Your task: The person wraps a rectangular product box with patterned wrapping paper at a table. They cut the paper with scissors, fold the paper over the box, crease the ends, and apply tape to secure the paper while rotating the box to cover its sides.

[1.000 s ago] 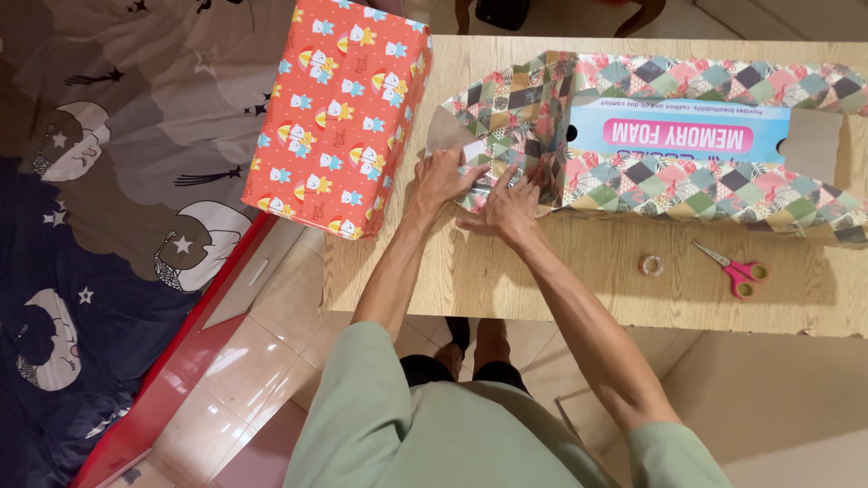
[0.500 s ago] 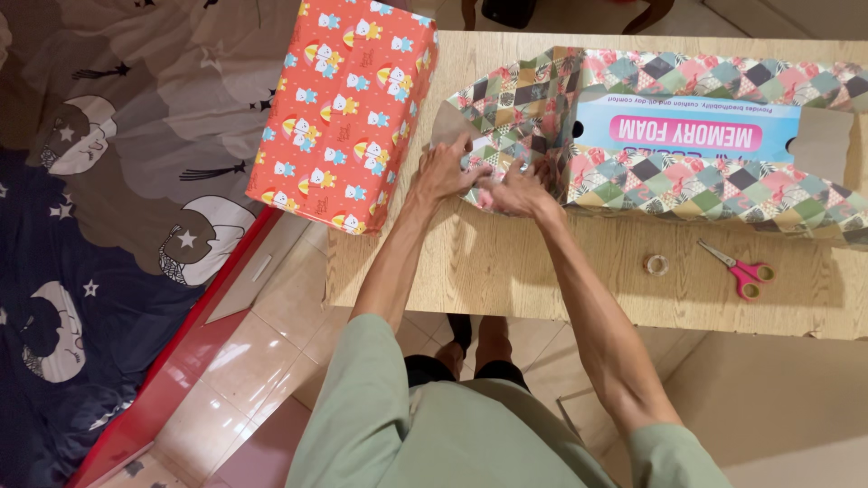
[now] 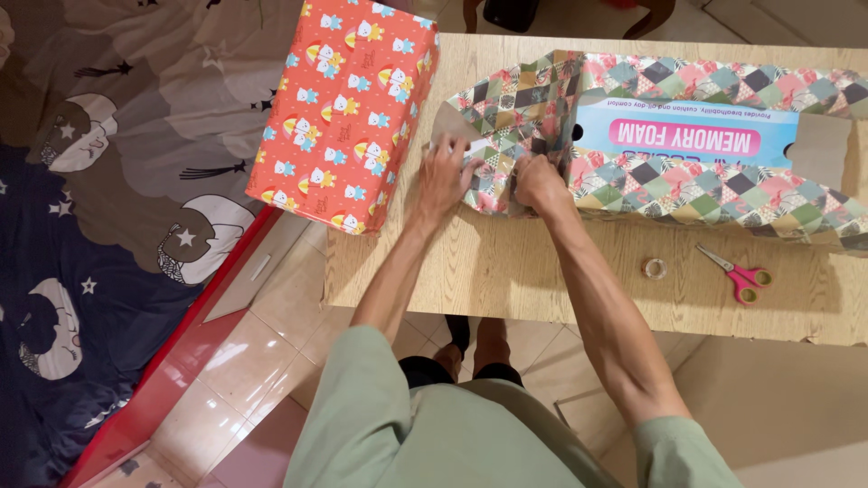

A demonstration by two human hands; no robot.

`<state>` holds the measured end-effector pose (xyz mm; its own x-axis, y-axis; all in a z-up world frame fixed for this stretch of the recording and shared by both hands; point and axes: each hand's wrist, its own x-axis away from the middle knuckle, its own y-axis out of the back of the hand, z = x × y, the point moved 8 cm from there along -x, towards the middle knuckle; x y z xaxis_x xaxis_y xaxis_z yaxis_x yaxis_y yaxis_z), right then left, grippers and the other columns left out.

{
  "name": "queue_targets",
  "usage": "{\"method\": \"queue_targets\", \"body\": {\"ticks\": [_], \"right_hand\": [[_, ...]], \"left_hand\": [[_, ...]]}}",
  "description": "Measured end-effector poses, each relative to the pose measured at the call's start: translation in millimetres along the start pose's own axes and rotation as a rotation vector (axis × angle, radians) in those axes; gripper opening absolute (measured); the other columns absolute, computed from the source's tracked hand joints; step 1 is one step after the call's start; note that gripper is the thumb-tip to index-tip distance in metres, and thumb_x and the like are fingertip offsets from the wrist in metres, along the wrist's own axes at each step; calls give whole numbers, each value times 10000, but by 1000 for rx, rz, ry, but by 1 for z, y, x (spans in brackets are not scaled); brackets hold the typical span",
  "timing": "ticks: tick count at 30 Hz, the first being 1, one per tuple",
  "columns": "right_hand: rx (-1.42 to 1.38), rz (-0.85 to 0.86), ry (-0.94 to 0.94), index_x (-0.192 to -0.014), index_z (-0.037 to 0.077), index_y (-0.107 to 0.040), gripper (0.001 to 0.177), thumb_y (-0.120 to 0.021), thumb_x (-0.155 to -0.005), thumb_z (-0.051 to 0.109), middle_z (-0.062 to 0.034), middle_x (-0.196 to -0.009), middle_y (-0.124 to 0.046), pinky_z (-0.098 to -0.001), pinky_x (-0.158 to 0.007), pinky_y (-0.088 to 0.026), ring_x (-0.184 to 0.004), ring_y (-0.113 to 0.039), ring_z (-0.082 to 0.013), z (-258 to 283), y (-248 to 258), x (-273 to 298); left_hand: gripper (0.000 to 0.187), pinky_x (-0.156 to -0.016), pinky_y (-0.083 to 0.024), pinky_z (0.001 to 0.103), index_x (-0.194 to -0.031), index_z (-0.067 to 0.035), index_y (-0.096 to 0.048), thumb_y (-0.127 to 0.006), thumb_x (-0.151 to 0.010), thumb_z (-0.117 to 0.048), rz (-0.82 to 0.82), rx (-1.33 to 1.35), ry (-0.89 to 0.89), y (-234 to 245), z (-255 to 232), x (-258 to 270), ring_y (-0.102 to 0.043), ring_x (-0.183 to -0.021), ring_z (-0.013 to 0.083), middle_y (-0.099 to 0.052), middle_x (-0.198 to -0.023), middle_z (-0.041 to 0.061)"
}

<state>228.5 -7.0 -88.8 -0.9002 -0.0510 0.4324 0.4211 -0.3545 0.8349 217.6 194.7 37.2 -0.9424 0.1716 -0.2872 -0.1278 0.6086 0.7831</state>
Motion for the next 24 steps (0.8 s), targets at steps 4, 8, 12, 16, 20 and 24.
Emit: {"method": "queue_targets", "body": {"ticks": [4,8,12,16,20,24], "right_hand": [[428,187,236,-1104,-33,-688,313,-566,-835,72,-280,-1144,-708,-457,-909,-589,-1035,-711,-423,0,-22,-33],[442,262,271,-1068,-36,-734,332,-605,-803,117,-262,-1180,-660,-439,-913,-560,-1062,-681,-410,2,-19,-45],[205,242,72,-1092,-93,-705,347,-592,-843,120,-314,-1111,-675,-463,-866,-576,-1029,-688,-443,4,0,-29],[28,13,107,-1183,-133,-602,405,-602,-906,163,-359,-993,-694,-509,-731,-586,-906,-710,-475,31,46,17],[350,-3,271,-1007,-4,-707,197,-627,-917,152,-216,-963,-750,-565,-986,-484,-998,-728,-345,52,74,83],[588,-198,552,-829,115,-761,226,-747,-657,261,-75,-853,-755,-651,-1212,-43,-1200,-636,-255,64,99,125]], "left_hand": [[107,-871,-535,403,-1032,-82,-717,-738,-929,-105,-14,377,-458,5,-62,42,-669,-931,237,-720,-963,66],[280,-807,-578,383,-1069,-56,-729,-770,-871,-250,-39,418,-643,-21,-99,62,-703,-898,251,-716,-996,82],[130,-648,-569,358,-991,-118,-806,-742,-914,-200,104,382,-387,-79,-82,53,-699,-674,235,-758,-848,102],[174,-649,-582,371,-919,-65,-793,-738,-908,-231,234,503,-378,-112,-60,47,-700,-589,234,-755,-750,115],[144,-703,-613,359,-906,-50,-740,-698,-968,-172,438,396,-284,-130,-47,40,-734,-666,229,-739,-778,114],[143,-670,-586,416,-1068,-90,-748,-715,-949,-162,577,454,-335,-113,-55,37,-722,-641,281,-739,-743,134]]}}
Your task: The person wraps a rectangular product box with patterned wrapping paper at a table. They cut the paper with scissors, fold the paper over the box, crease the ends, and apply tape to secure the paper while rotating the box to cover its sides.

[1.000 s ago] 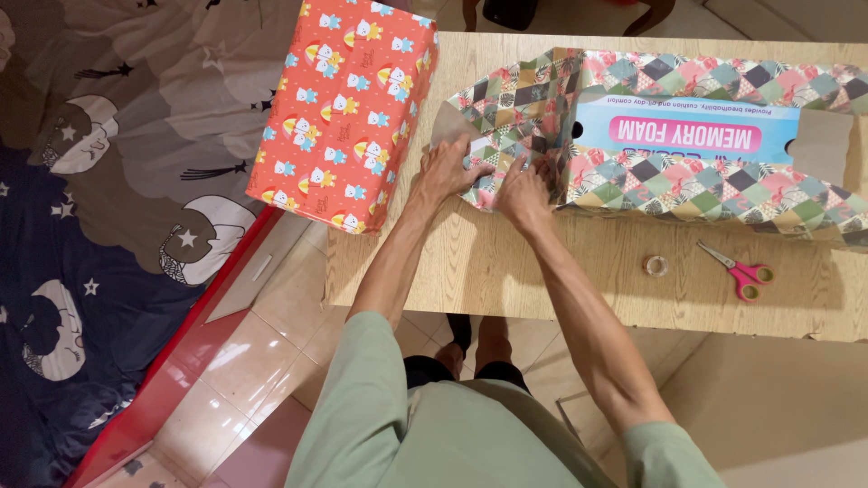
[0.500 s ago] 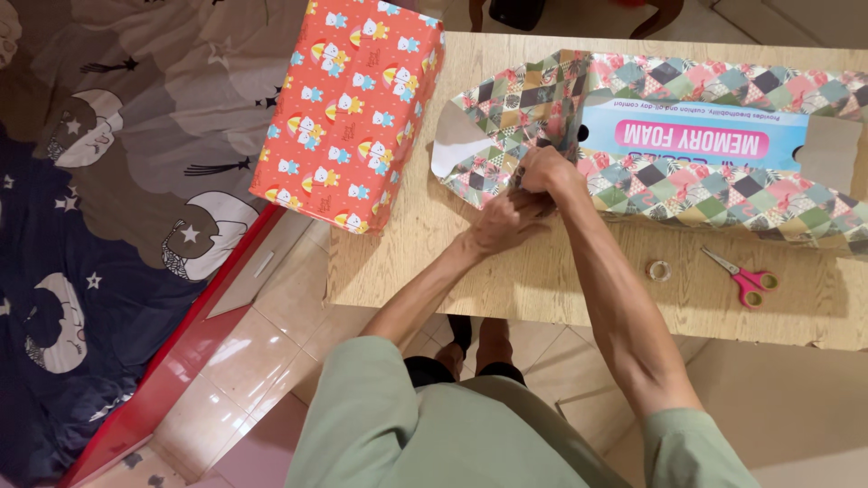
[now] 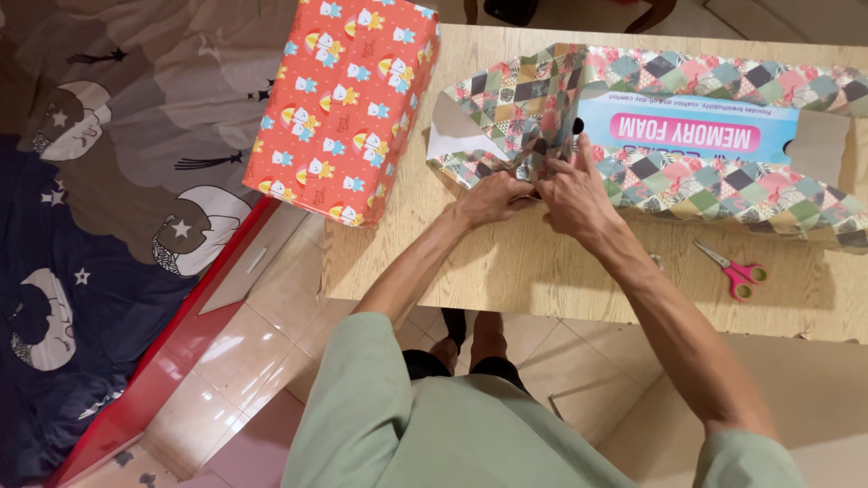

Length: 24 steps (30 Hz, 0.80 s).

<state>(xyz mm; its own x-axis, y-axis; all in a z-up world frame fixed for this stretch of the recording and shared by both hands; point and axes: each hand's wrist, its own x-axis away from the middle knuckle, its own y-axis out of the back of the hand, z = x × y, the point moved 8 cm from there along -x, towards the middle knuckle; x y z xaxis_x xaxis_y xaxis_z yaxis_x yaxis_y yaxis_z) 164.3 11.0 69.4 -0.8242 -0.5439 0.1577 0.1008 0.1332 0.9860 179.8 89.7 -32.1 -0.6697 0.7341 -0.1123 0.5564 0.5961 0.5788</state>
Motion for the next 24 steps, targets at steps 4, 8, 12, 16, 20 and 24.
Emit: {"method": "queue_targets", "body": {"ticks": [4,8,12,16,20,24], "right_hand": [[49,26,14,-775,184,-771,158,-662,-884,151,-48,-727,-724,-684,-1265,0,-1181,-660,-198,-2,-14,4],[36,-27,16,-795,178,-781,203,-622,-919,150,-44,-633,-688,-688,-1267,-31,-1104,-684,-195,-2,-25,6],[97,-88,42,-919,160,-779,185,-598,-958,149,0,-540,-612,-716,-1256,-70,-952,-706,-161,0,-21,8],[17,-119,33,-1032,168,-772,202,-572,-1008,171,6,-512,-580,-727,-1237,-77,-808,-705,-178,1,-15,8],[-2,-129,30,-1018,122,-749,197,-571,-1031,206,17,-527,-606,-726,-1237,-73,-803,-716,-181,1,-18,7],[-43,-156,14,-1120,83,-696,180,-599,-985,152,13,-648,-671,-730,-1247,-82,-912,-721,-191,-2,-21,5]], "left_hand": [[306,-673,-559,454,-1245,-121,-709,-687,-941,-91,-17,113,-154,23,-21,15,-725,-728,332,-755,-933,171],[366,-726,-573,446,-1257,-168,-715,-664,-919,-38,92,32,-96,20,-17,12,-741,-758,318,-766,-937,144],[306,-718,-581,422,-1157,-164,-762,-678,-913,2,43,19,-14,24,-14,9,-757,-763,291,-786,-921,112],[382,-725,-592,391,-1085,-95,-757,-739,-744,78,-87,78,3,36,-15,5,-777,-822,250,-790,-932,95],[284,-724,-603,342,-1018,-121,-777,-783,-776,29,-50,111,55,34,-9,-9,-789,-830,196,-800,-928,64],[299,-655,-560,367,-1011,-156,-794,-811,-737,-36,3,-2,125,30,-3,-22,-751,-787,191,-804,-915,35]]}}
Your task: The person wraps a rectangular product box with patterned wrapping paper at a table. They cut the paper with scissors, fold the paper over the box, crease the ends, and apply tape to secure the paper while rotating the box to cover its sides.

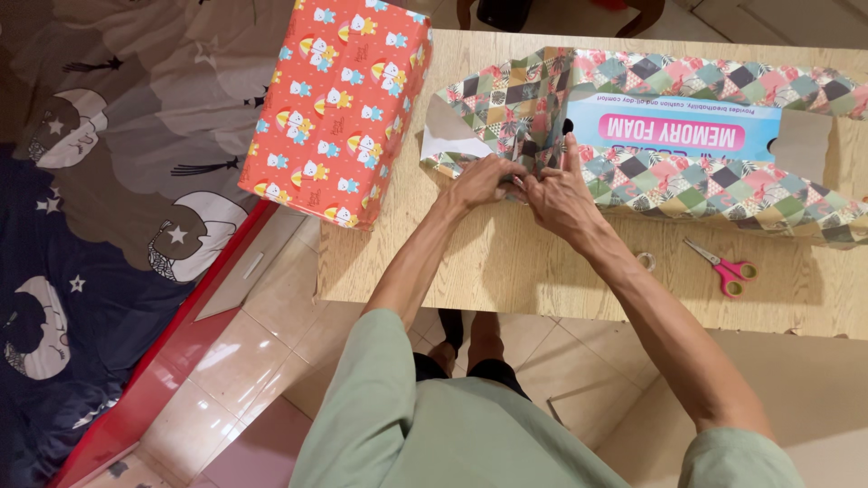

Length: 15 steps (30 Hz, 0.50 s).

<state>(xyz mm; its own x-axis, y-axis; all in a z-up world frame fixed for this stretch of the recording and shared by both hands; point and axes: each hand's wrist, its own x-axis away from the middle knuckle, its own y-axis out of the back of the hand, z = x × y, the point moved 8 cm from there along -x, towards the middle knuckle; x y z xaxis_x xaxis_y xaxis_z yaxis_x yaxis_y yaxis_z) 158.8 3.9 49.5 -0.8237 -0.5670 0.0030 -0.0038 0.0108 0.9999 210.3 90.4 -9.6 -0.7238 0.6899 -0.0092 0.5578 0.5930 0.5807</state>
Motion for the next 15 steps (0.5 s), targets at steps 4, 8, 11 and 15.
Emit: {"method": "queue_targets", "body": {"ticks": [4,8,11,15], "right_hand": [[-185,-208,10,-1257,2,-607,311,-644,-969,115,-81,-967,-706,-705,-1238,-143,-1176,-625,-304,-2,13,3],[-221,-193,-122,-1219,48,-592,261,-679,-973,44,-185,-1266,-529,-639,-1293,-245,-1273,-490,-353,-8,13,5],[-226,-318,-218,-1213,20,-545,379,-760,-903,58,-261,-1412,-414,-613,-1265,-301,-1389,-399,-463,-8,23,5],[-120,-375,-403,-1398,-26,-450,767,-871,-776,131,-411,-1525,-280,-698,-1185,-243,-1434,-237,-610,-15,23,2]], "left_hand": [[284,-624,-521,407,-1027,-128,-758,-843,-757,-151,48,-65,190,-6,14,-11,-699,-717,216,-760,-799,58],[290,-592,-521,395,-987,-59,-672,-814,-803,-233,-120,-75,149,6,14,-22,-685,-681,229,-702,-741,64],[427,-532,-501,411,-839,-46,-696,-936,-574,-281,-200,-362,116,10,15,-32,-677,-631,249,-676,-703,86],[322,-489,-476,417,-809,-116,-705,-911,-631,-290,-316,-497,19,2,8,-48,-691,-618,247,-688,-685,74]]}}
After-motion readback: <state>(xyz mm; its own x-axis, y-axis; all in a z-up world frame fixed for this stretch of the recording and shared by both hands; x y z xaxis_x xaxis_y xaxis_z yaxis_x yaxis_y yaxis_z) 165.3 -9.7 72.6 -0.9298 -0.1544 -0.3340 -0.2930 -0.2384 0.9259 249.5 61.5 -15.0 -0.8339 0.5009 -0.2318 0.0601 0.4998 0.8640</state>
